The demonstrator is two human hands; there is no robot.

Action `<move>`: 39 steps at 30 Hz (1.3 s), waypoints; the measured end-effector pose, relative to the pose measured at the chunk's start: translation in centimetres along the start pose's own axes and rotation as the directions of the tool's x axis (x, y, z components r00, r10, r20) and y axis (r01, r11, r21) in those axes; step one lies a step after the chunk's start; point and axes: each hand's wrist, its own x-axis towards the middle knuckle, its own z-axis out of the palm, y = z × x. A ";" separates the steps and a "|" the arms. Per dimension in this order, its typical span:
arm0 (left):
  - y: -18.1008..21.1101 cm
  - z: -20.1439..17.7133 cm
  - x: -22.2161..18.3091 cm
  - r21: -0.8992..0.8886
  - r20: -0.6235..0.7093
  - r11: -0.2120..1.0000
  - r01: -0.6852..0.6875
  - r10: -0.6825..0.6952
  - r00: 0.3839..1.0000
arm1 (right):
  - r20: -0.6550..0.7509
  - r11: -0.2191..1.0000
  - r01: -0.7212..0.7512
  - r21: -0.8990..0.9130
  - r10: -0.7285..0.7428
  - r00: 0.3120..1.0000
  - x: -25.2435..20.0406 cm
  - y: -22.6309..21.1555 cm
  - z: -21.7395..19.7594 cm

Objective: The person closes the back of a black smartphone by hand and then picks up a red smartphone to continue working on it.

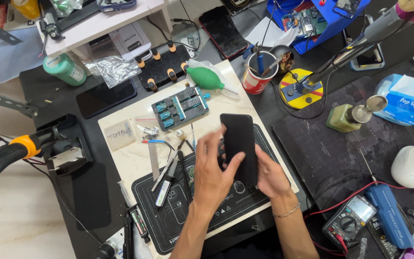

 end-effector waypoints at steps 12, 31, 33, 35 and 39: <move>-1.8 -1.0 -1.7 -0.200 0.132 0.919 0.340 -0.319 0.939 | -0.062 0.750 0.176 -0.637 -0.278 0.959 1.5 -1.8 3.2; -2.7 2.7 0.8 -0.167 0.126 0.928 0.332 -0.314 0.941 | -0.251 0.401 -0.038 -0.915 -0.495 0.832 1.2 -5.1 2.1; -2.8 2.9 1.0 -0.141 0.146 0.926 0.352 -0.332 0.932 | -0.251 0.400 -0.034 -0.916 -0.506 0.825 1.2 -5.3 2.0; -2.9 3.1 1.1 -0.121 0.150 0.936 0.331 -0.313 0.938 | -0.309 0.399 -0.104 -0.911 -0.493 0.814 1.3 -5.4 1.8; -3.0 3.7 1.2 -0.108 0.117 0.959 0.263 -0.250 0.961 | -0.352 0.445 -0.127 -0.887 -0.471 0.809 1.3 -5.5 1.2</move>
